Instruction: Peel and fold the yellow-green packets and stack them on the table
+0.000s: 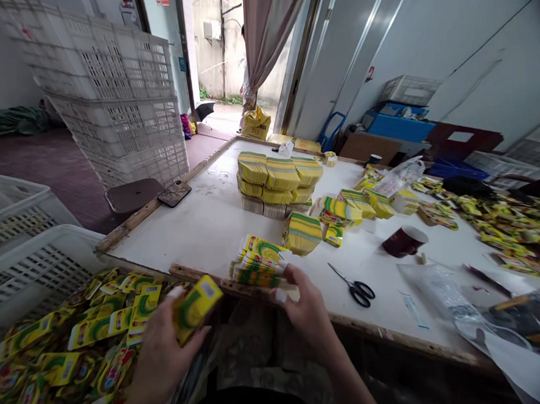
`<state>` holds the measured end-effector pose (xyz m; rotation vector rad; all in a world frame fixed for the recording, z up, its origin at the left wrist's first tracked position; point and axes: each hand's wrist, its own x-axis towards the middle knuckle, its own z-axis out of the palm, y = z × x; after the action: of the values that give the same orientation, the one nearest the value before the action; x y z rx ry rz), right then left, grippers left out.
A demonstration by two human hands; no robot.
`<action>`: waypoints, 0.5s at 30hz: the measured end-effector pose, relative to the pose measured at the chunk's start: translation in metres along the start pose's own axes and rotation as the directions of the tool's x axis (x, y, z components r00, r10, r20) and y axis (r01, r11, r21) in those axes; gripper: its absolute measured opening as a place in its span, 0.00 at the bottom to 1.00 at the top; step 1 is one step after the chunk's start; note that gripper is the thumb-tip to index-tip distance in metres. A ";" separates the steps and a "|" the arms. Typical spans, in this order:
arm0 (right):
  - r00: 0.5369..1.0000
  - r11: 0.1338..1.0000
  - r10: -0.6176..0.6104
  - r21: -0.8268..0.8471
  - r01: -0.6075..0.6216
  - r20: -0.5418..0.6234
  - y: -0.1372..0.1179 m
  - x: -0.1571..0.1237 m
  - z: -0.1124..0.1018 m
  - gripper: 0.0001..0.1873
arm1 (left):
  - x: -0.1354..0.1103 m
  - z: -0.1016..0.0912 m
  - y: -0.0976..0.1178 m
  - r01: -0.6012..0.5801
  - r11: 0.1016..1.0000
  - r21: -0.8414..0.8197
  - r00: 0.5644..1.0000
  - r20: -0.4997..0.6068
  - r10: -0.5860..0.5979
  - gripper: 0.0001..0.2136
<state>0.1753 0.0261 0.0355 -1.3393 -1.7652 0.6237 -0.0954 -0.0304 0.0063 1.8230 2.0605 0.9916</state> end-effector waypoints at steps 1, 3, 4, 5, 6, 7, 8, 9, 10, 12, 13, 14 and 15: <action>0.998 0.995 -0.006 -0.103 0.001 -0.056 0.004 0.010 -0.004 0.22 | 0.003 -0.006 -0.009 0.078 0.995 0.064 0.993 -0.098 -0.072 0.38; 0.996 0.972 -0.025 -0.233 0.006 -0.081 0.013 0.027 -0.008 0.22 | 0.005 -0.013 -0.021 0.204 0.976 0.073 0.971 -0.145 -0.192 0.42; 0.997 0.966 -0.030 -0.259 0.012 -0.066 0.017 0.034 -0.007 0.23 | 0.004 -0.013 -0.025 0.240 0.970 0.035 0.965 -0.121 -0.235 0.41; 0.998 0.964 -0.030 -0.266 0.016 -0.046 0.021 0.038 -0.006 0.23 | 0.002 -0.012 -0.026 0.253 0.967 -0.019 0.964 -0.078 -0.253 0.38; 0.999 0.965 -0.029 -0.263 0.021 -0.029 0.024 0.041 -0.005 0.24 | -0.001 -0.008 -0.026 0.247 0.965 -0.084 0.967 -0.036 -0.251 0.35; 0.999 0.965 -0.030 -0.261 0.024 -0.017 0.026 0.043 -0.003 0.24 | -0.004 -0.003 -0.024 0.232 0.961 -0.150 0.972 0.003 -0.234 0.33; 0.999 0.966 -0.030 -0.258 0.026 -0.012 0.028 0.044 -0.002 0.24 | -0.008 0.004 -0.020 0.214 0.953 -0.215 0.977 0.041 -0.210 0.31; 0.999 0.967 -0.030 -0.253 0.025 -0.015 0.028 0.044 -0.002 0.24 | -0.012 0.011 -0.015 0.197 0.940 -0.278 0.980 0.080 -0.182 0.29; 0.999 0.969 -0.029 -0.244 0.022 -0.022 0.028 0.044 -0.002 0.25 | -0.015 0.019 -0.009 0.186 0.922 -0.338 0.980 0.126 -0.152 0.28; 0.998 0.974 -0.021 -0.228 0.009 -0.051 0.023 0.039 -0.003 0.28 | -0.020 0.033 0.007 0.180 0.873 -0.454 0.972 0.221 -0.085 0.27; 0.998 0.977 -0.013 -0.215 -0.002 -0.066 0.017 0.036 -0.003 0.29 | -0.022 0.038 0.016 0.177 0.834 -0.523 0.968 0.248 -0.050 0.28; 0.997 0.983 -0.002 -0.185 -0.012 -0.074 0.011 0.030 -0.001 0.30 | -0.023 0.043 0.027 0.172 0.776 -0.607 0.967 0.255 -0.015 0.30; 0.998 0.991 0.009 -0.133 -0.017 -0.062 0.003 0.023 0.002 0.31 | -0.023 0.046 0.038 0.163 0.689 -0.706 0.973 0.232 0.008 0.34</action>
<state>0.1726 0.0490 0.0394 -1.4460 -1.7752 0.4732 -0.0344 -0.0361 -0.0116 1.3210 1.2990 1.2709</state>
